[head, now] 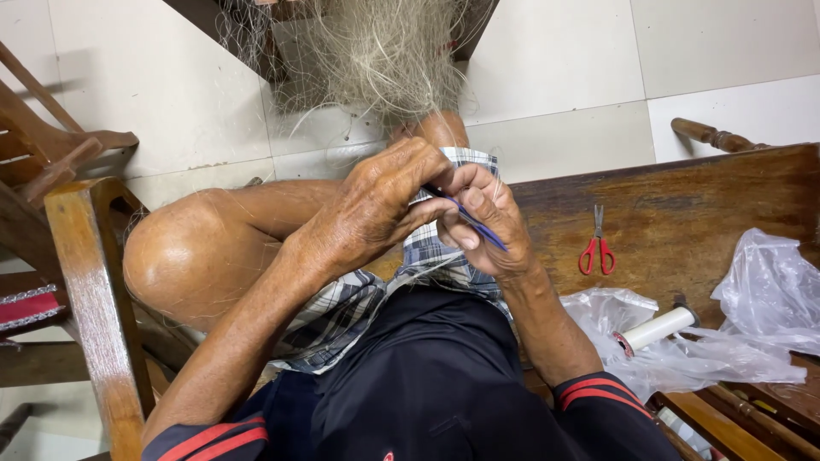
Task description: Repair a fine-mesh fishing net using a blue shuttle and white thread.
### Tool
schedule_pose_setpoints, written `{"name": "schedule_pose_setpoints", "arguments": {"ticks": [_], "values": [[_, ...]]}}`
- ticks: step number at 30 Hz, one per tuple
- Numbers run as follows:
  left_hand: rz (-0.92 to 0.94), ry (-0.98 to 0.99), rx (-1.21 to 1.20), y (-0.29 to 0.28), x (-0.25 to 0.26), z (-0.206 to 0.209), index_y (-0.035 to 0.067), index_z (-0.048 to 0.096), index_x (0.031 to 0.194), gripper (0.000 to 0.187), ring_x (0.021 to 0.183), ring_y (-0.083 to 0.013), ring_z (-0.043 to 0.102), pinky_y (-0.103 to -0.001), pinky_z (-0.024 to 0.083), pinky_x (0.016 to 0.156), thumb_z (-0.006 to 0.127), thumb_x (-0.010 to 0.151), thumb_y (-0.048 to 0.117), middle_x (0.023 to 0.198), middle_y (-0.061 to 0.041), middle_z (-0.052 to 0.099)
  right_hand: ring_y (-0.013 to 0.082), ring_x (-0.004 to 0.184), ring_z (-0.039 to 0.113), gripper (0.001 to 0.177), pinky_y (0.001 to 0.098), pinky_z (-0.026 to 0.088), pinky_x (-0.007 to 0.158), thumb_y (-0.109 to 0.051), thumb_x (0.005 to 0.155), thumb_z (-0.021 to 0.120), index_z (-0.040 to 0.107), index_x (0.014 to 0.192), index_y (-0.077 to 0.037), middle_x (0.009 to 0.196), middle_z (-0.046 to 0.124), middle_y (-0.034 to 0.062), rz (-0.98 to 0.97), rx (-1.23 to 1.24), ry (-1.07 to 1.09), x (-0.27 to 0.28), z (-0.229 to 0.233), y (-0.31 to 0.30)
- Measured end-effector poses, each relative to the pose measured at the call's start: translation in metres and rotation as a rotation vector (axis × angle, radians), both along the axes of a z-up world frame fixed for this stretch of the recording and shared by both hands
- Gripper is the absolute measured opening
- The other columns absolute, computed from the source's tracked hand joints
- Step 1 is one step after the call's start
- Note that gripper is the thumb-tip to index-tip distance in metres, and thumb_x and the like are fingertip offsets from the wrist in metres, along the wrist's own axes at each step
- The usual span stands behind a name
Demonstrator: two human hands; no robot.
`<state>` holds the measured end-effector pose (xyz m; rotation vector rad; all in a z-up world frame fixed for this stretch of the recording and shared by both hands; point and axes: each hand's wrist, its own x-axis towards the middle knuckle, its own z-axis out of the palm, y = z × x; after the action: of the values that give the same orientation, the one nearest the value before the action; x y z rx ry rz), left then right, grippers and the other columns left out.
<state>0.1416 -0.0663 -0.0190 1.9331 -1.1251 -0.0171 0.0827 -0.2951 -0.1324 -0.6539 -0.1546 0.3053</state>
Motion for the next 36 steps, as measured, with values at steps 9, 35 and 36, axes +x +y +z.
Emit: {"name": "schedule_pose_setpoints", "arguments": {"ticks": [9,35,36], "values": [[0.073,-0.140,0.027,-0.005,-0.010,-0.009,0.002,0.060,0.128,0.032,0.105,-0.0339,0.058,-0.051,0.053,0.098,0.071,0.124,0.032,0.116,-0.016,0.064,0.0004,0.050,0.034,0.025,0.0241,0.040,0.054,-0.025,0.120,0.076,0.061,0.129,-0.008,0.079,0.050,-0.0055,0.023,-0.076,0.010,0.001,0.006,0.004],[0.510,-0.706,-0.268,-0.063,-0.088,-0.065,0.017,0.085,0.116,0.017,0.104,-0.0307,0.078,-0.050,0.058,0.102,0.070,0.123,0.022,0.117,-0.013,0.082,0.0037,0.071,0.057,0.041,0.0163,0.050,0.064,-0.026,0.125,0.058,0.048,0.160,-0.007,0.097,0.058,0.0049,-0.206,-0.176,0.022,-0.015,0.006,0.022],[0.510,-0.704,-0.268,-0.063,-0.090,-0.065,0.017,0.085,0.116,0.017,0.104,-0.0307,0.078,-0.050,0.058,0.102,0.070,0.123,0.022,0.117,-0.013,0.082,0.0037,0.071,0.057,0.041,0.0163,0.050,0.064,-0.026,0.125,0.058,0.048,0.160,-0.007,0.097,0.058,0.0049,-0.207,-0.177,0.023,-0.014,-0.003,0.021]]}}
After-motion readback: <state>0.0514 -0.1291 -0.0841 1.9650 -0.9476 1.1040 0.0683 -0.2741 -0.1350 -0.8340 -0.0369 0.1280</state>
